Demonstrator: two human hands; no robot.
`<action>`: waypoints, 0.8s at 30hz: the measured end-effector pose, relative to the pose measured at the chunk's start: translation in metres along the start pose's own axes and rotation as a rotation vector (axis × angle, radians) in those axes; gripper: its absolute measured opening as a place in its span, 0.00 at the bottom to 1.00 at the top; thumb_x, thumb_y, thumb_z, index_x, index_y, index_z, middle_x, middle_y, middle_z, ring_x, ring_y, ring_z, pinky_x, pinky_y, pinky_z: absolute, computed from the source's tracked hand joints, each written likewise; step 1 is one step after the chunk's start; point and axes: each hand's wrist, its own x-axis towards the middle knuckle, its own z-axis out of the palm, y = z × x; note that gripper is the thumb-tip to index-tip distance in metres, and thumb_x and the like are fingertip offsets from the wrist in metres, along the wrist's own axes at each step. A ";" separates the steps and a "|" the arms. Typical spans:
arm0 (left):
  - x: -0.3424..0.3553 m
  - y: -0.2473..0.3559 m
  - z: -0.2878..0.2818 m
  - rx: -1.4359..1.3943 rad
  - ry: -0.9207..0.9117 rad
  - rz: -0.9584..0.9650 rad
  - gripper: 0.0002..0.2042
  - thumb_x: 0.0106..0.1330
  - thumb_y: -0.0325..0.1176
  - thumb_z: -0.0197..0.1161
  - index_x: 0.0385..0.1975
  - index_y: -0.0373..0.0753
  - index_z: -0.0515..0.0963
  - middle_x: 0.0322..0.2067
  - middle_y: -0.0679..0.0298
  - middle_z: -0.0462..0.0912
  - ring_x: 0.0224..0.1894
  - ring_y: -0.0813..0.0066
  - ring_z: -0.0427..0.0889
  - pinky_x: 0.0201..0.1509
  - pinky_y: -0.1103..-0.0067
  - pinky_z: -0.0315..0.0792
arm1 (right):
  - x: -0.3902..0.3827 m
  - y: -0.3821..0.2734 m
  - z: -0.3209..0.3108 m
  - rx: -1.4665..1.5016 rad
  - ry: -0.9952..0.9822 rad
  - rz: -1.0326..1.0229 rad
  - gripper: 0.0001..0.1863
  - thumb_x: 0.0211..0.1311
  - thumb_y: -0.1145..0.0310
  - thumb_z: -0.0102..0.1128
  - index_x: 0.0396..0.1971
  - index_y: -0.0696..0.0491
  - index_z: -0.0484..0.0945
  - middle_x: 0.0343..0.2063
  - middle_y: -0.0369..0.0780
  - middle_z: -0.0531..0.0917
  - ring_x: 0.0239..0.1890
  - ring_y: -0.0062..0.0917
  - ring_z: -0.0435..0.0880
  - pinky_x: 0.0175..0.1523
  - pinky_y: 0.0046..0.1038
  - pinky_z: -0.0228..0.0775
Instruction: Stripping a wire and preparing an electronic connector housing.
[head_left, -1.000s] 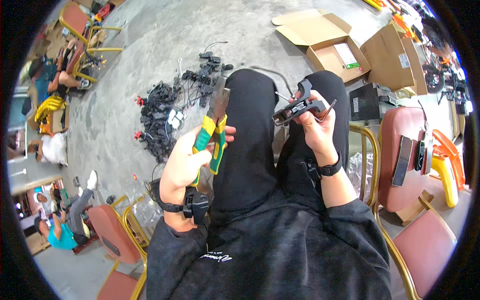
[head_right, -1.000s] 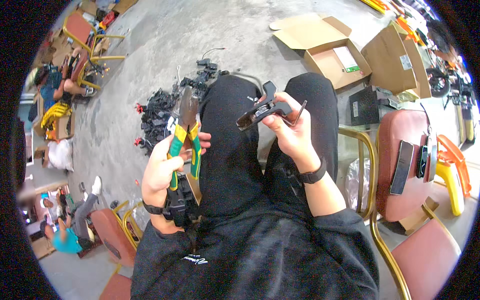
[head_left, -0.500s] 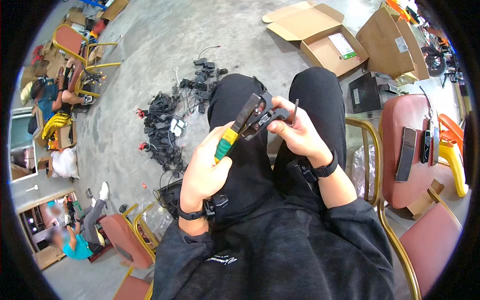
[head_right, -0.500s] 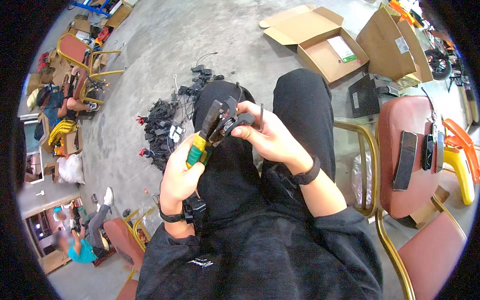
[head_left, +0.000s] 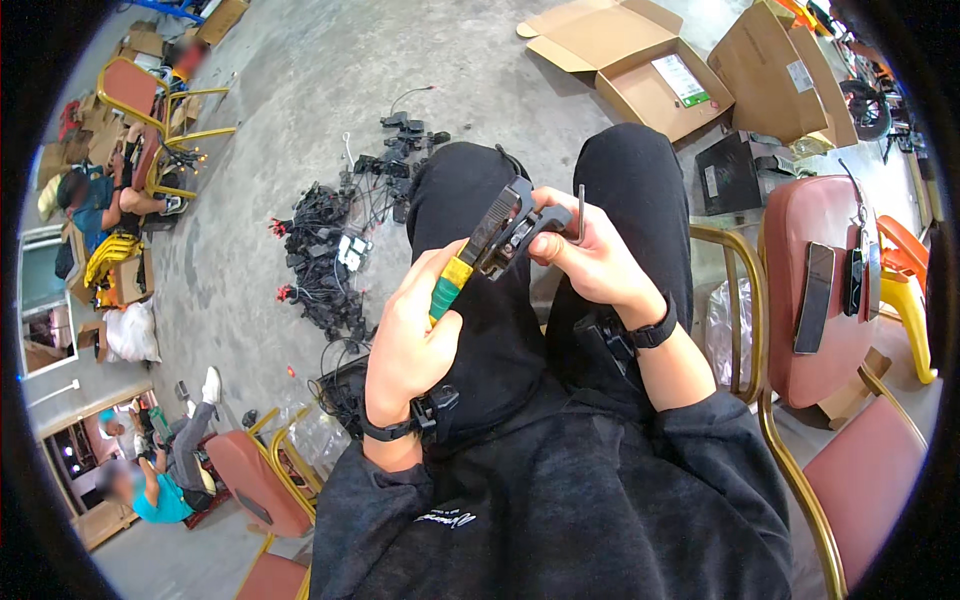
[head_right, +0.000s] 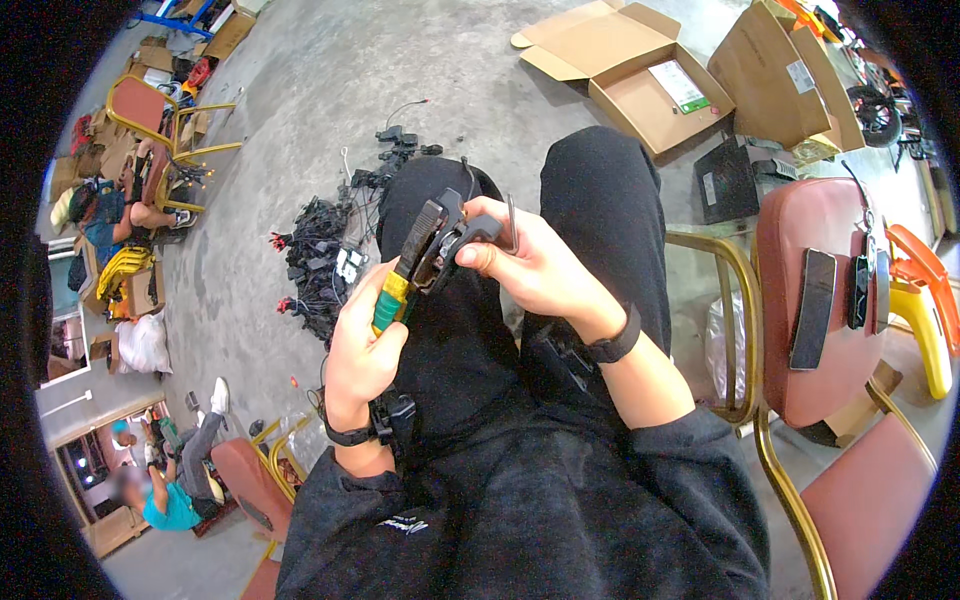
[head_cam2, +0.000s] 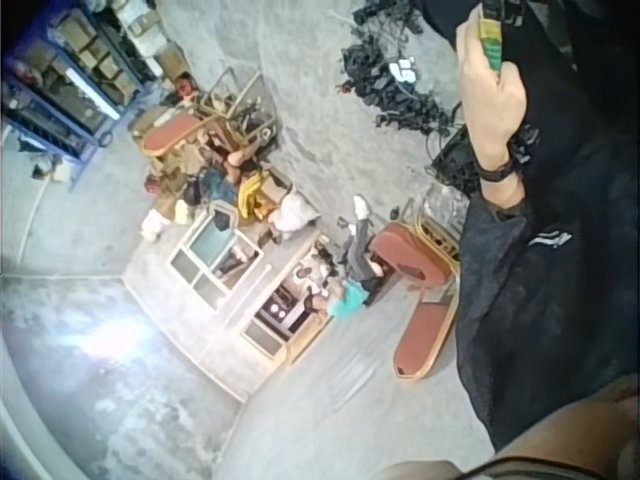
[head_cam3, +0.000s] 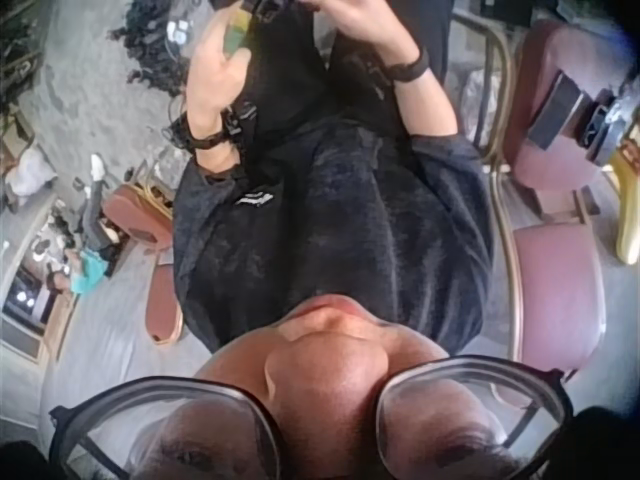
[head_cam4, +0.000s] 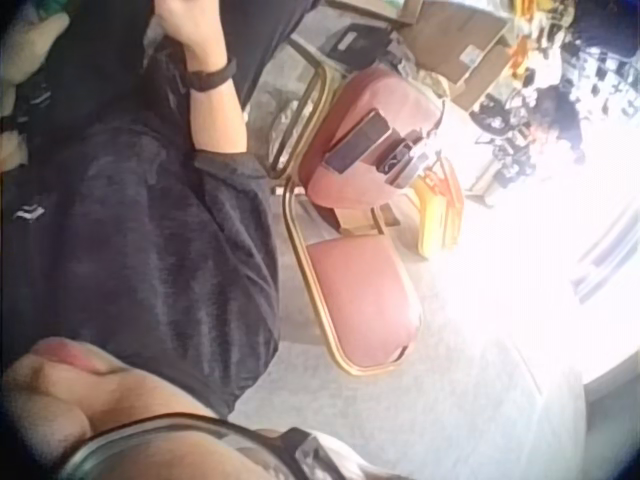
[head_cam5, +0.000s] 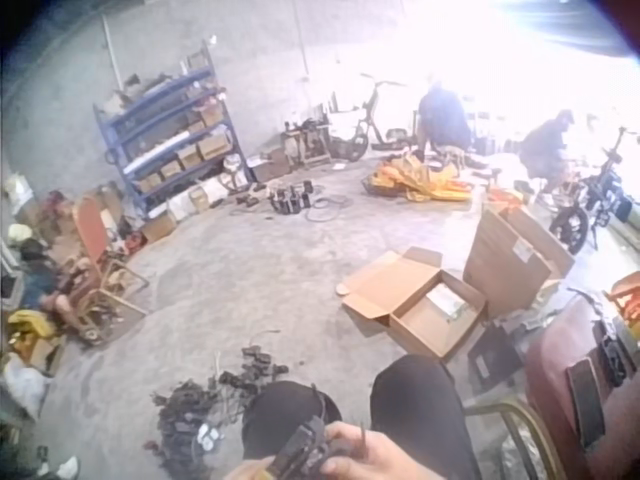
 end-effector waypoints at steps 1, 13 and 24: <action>0.000 -0.001 0.000 -0.001 0.000 -0.001 0.27 0.45 0.18 0.46 0.51 0.32 0.67 0.43 0.52 0.73 0.47 0.55 0.74 0.53 0.76 0.65 | 0.000 0.000 0.000 0.000 0.000 0.001 0.17 0.57 0.59 0.62 0.39 0.54 0.72 0.25 0.26 0.72 0.27 0.07 0.65 0.32 0.13 0.58; 0.002 -0.007 0.001 -0.044 -0.020 0.004 0.26 0.45 0.17 0.45 0.51 0.31 0.67 0.42 0.52 0.73 0.46 0.56 0.74 0.54 0.76 0.65 | 0.003 0.001 0.001 0.031 -0.013 -0.002 0.18 0.57 0.56 0.62 0.39 0.54 0.73 0.24 0.26 0.72 0.26 0.08 0.65 0.31 0.13 0.58; 0.003 -0.009 0.001 -0.024 -0.002 0.033 0.25 0.45 0.17 0.45 0.49 0.31 0.68 0.39 0.51 0.74 0.44 0.55 0.75 0.52 0.75 0.67 | 0.003 0.001 0.002 0.079 -0.004 0.018 0.17 0.58 0.57 0.61 0.39 0.54 0.72 0.25 0.26 0.71 0.27 0.08 0.65 0.32 0.12 0.57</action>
